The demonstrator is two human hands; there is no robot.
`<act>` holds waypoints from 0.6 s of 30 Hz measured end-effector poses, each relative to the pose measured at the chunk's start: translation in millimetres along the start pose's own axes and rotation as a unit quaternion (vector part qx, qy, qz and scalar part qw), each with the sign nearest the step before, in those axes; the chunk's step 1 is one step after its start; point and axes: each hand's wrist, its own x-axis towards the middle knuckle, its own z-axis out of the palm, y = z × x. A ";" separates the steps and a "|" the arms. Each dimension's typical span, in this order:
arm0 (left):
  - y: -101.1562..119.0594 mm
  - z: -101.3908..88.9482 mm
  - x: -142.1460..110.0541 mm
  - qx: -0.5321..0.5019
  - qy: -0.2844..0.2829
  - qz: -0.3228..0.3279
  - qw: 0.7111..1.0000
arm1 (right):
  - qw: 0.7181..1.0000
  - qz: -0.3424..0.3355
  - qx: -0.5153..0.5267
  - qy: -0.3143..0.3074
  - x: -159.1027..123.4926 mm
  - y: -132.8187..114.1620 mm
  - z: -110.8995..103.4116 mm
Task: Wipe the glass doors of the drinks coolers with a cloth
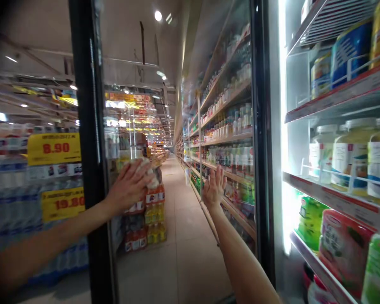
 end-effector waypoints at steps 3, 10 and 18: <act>26.8 19.1 -46.6 -0.060 -0.067 0.223 0.971 | 1.000 0.003 -0.006 -0.011 -0.6 -0.3 -1.0; 6.5 4.7 13.9 -0.023 0.021 -0.013 0.999 | 1.000 0.016 -0.002 -0.023 -0.3 -0.2 -2.2; 53.8 34.9 -28.7 -0.082 -0.081 0.285 0.952 | 1.000 0.010 -0.008 -0.017 -2.7 2.4 0.2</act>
